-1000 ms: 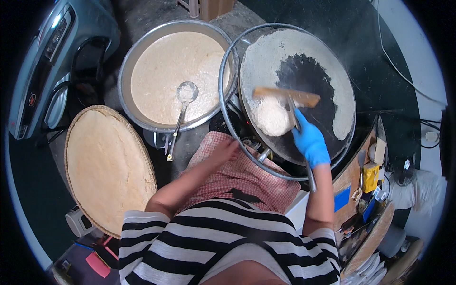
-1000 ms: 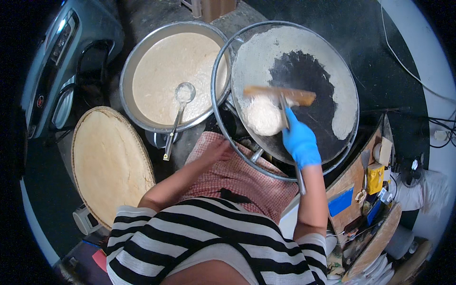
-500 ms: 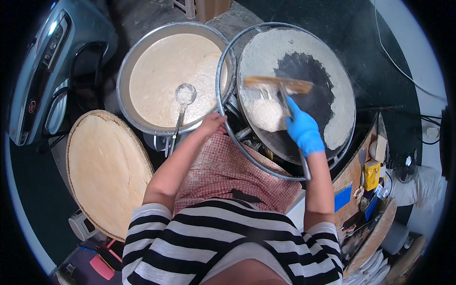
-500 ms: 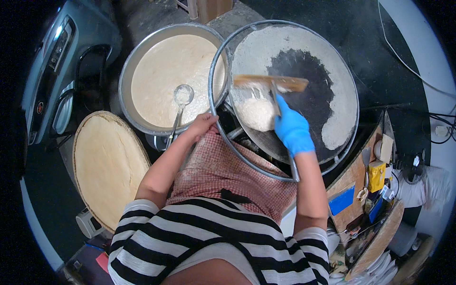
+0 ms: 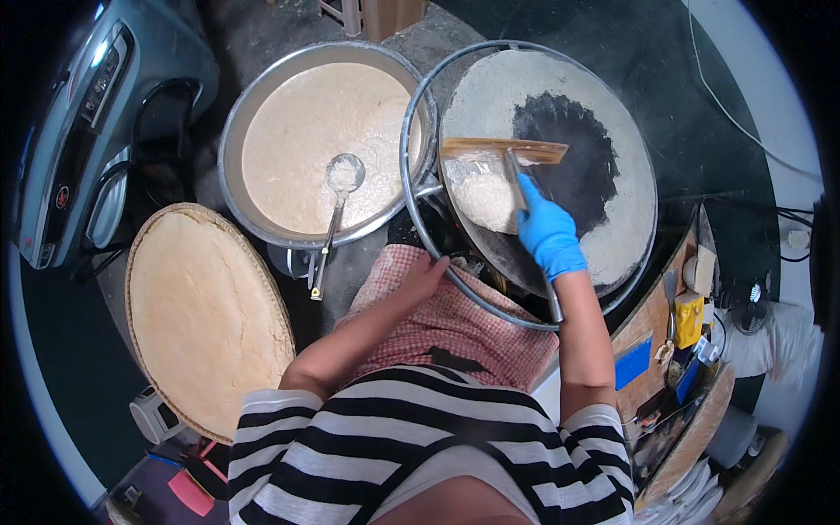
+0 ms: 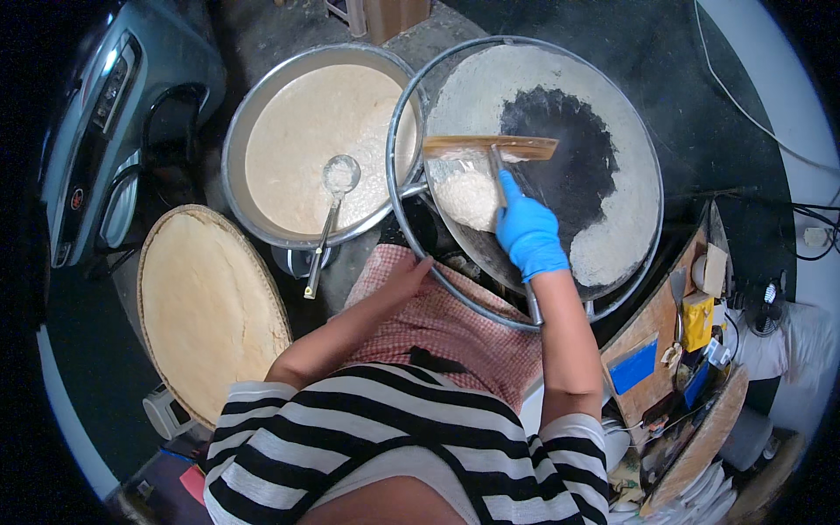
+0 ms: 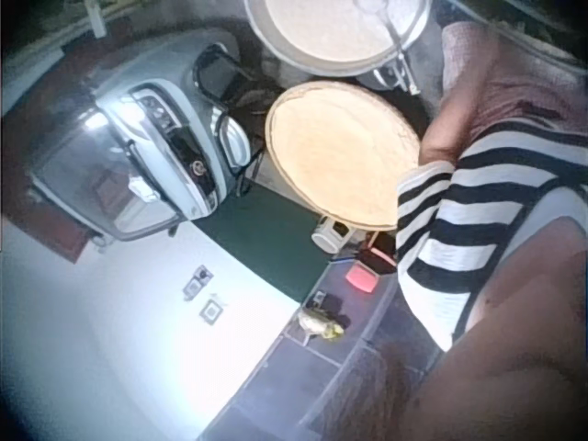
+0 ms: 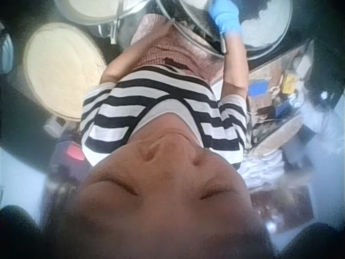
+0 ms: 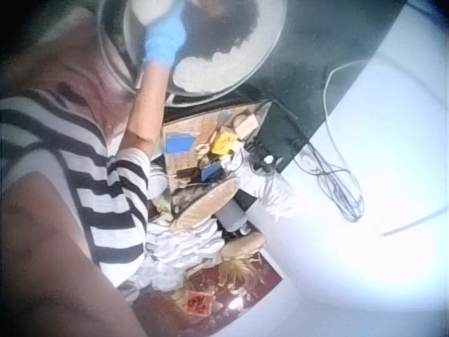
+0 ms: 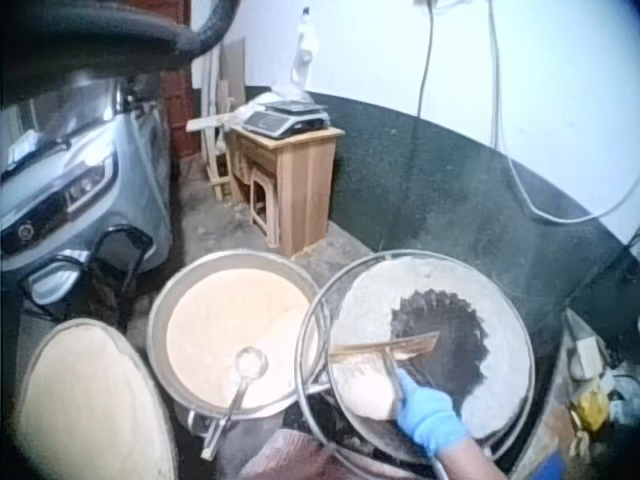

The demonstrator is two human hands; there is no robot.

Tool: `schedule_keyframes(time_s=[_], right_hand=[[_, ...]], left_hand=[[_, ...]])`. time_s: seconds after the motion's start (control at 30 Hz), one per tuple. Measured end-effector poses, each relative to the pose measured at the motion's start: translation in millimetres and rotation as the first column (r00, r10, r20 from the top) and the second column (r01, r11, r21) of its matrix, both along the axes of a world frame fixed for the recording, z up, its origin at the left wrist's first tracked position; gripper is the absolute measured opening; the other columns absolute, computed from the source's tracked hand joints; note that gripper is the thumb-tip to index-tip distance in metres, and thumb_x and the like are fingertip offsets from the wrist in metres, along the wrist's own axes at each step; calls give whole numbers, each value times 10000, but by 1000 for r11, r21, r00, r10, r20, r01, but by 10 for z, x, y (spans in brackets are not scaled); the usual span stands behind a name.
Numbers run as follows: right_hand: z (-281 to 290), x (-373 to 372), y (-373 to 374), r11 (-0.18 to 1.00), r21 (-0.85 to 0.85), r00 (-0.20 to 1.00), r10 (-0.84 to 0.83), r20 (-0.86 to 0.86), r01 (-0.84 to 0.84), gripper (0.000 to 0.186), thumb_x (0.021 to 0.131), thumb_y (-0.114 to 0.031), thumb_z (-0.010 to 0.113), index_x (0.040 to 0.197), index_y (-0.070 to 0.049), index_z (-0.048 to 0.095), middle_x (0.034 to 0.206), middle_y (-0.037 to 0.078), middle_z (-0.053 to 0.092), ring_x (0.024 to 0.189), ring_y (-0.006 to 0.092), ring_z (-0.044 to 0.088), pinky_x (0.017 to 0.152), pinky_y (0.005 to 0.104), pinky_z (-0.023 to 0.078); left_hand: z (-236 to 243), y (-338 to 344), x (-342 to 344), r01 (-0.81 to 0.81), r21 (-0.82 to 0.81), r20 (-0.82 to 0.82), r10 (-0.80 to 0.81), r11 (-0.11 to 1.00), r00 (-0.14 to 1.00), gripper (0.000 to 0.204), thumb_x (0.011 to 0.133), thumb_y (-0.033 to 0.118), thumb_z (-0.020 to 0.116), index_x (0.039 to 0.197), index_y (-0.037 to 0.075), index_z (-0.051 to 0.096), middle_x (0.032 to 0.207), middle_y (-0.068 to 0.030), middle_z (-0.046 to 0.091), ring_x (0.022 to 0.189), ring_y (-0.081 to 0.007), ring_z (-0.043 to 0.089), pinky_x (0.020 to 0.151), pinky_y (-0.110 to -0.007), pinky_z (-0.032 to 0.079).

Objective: The person ladles batter onto a hot griddle, spreads it into a thin circle using a wooden spreader, cooks the crepe, then lifts and folds it with a blue spatula before placing it on a woven tray. The cycle repeats with a second crepe.

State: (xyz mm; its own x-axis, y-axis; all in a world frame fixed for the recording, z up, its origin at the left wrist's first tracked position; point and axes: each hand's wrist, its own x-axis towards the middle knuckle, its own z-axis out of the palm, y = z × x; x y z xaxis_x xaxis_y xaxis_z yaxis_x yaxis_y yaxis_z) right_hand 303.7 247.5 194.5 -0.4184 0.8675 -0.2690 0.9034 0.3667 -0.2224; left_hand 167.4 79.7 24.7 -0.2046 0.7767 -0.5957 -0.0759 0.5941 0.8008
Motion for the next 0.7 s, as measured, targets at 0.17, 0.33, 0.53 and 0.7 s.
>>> schedule_keyframes(time_s=[0.17, 0.33, 0.53, 0.7], right_hand=[[113, 378, -397, 992, -122, 987, 1, 159, 19, 582, 798, -150, 541, 1337, -240, 342, 828, 228, 608, 755, 389, 592, 695, 453, 470], [171, 401, -140, 999, -43, 1000, -31, 5, 31, 561, 799, -150, 537, 1328, -211, 360, 859, 232, 607, 777, 402, 585, 703, 456, 468], [21, 66, -103, 997, -62, 996, 49, 79, -45, 590, 789, -158, 541, 1339, -230, 338, 844, 228, 604, 750, 386, 593, 691, 457, 467], [185, 488, -123, 992, -124, 996, 48, 71, -39, 622, 782, -148, 564, 1350, -239, 327, 880, 224, 610, 800, 392, 591, 710, 447, 470]], left_hand=[[-116, 260, -241, -123, -4, 174, 122, 992, 977, 242, 903, 243, 500, 901, 2, 514, 783, -129, 614, 635, -205, 612, 562, -311, 511], [-54, 559, -687, -25, -51, 242, 36, 998, 970, 233, 904, 245, 501, 839, 22, 523, 782, -108, 619, 597, -173, 600, 530, -283, 499], [-2, 616, -918, -97, 7, 174, 95, 995, 980, 267, 907, 309, 491, 881, 54, 565, 788, -68, 617, 646, -107, 579, 588, -250, 482], [-88, 50, -561, -152, 66, 349, 120, 986, 930, 304, 907, 342, 481, 963, 55, 563, 829, -56, 602, 710, -138, 596, 607, -249, 477]])
